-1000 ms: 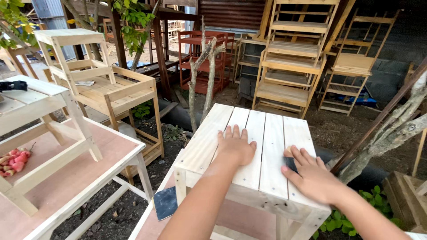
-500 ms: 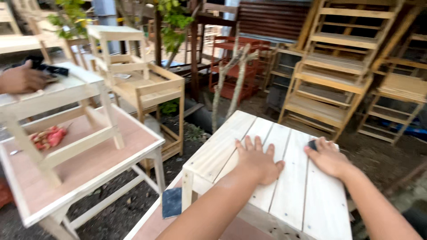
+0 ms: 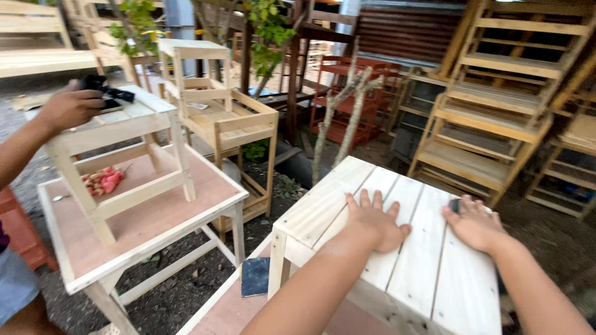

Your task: The person sands the slatted top and edges of a small wooden stool using a sanding block, rubbing the surface repeatedly and working around the edges. A second person nearby eats fruit and handles a phone while the sanding continues.

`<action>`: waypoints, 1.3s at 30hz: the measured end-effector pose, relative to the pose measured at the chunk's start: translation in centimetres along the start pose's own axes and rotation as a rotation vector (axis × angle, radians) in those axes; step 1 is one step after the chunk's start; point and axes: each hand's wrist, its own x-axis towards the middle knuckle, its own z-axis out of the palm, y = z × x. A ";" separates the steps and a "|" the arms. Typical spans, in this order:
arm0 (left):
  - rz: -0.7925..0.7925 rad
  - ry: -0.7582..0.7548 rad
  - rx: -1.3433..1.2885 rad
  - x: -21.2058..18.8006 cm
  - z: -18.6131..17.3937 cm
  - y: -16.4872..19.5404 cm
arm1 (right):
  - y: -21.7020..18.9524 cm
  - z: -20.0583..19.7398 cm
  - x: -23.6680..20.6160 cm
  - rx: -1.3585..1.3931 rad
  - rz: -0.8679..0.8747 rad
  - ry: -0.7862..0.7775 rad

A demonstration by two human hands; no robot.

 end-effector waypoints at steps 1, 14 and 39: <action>-0.002 0.002 0.000 0.0 0.1 0.1 | 0.1 0.4 -0.8 -0.013 -0.033 -0.001; 0.133 0.088 -0.025 -5.2 -1.5 -2.3 | -4.1 3.0 -14.1 -0.005 -0.083 -0.053; 0.223 0.209 -0.023 -11.4 -2.4 -7.0 | -6.9 4.6 -22.1 -0.665 0.052 0.157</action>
